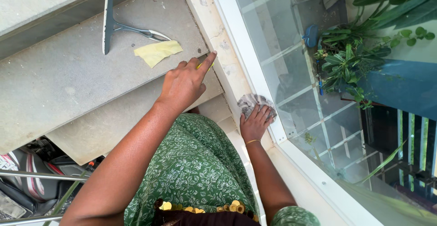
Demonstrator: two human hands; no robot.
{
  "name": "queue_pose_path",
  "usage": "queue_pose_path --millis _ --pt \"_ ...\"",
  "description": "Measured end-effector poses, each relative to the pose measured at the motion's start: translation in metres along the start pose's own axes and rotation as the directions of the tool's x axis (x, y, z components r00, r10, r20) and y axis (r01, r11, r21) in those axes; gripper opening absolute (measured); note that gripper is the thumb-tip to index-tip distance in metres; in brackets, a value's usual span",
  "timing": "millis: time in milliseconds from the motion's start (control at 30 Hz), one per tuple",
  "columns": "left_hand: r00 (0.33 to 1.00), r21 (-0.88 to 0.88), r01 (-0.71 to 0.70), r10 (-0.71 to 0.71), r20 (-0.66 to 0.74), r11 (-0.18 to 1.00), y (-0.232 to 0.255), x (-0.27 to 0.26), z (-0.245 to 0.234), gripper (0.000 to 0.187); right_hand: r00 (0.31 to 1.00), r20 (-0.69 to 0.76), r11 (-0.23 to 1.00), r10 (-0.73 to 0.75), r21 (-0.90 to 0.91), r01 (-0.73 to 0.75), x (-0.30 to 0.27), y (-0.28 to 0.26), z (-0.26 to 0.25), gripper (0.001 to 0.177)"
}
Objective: The person cleans a window and its frame using a cloth and a spray bottle. The person sprays the frame and glass, wipes the edges and surfaces with the cloth, and wipes the inner track of the window frame.
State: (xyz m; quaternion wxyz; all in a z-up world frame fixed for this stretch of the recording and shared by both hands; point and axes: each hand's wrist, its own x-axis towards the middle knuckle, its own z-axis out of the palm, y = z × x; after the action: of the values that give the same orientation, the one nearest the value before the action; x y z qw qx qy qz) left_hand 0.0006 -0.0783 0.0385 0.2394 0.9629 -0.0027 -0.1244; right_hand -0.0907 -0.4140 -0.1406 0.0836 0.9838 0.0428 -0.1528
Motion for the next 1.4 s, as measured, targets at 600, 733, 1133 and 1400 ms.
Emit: queue_pose_path --millis 600,733,1133,1400 --pt "0.994 0.046 -0.069 0.065 0.085 0.997 0.034 -0.020 -0.005 0.094 1.000 -0.011 0.983 0.000 0.182 0.002 0.068 -0.033 0.013 0.068" --pt "0.993 0.057 -0.105 0.101 0.066 0.993 0.036 -0.028 -0.005 0.094 0.971 0.078 0.962 0.225 0.138 -0.234 0.002 0.023 0.054 0.069" --pt "0.975 0.092 -0.217 0.210 0.075 0.972 0.042 -0.059 -0.009 0.090 0.872 0.290 0.887 0.395 0.129 -0.444 -0.029 0.044 0.052 0.030" --pt "0.963 0.113 -0.239 0.221 0.152 0.964 0.053 -0.073 -0.017 0.089 0.985 -0.079 0.877 0.156 0.469 -0.101 -0.072 -0.031 -0.003 0.037"
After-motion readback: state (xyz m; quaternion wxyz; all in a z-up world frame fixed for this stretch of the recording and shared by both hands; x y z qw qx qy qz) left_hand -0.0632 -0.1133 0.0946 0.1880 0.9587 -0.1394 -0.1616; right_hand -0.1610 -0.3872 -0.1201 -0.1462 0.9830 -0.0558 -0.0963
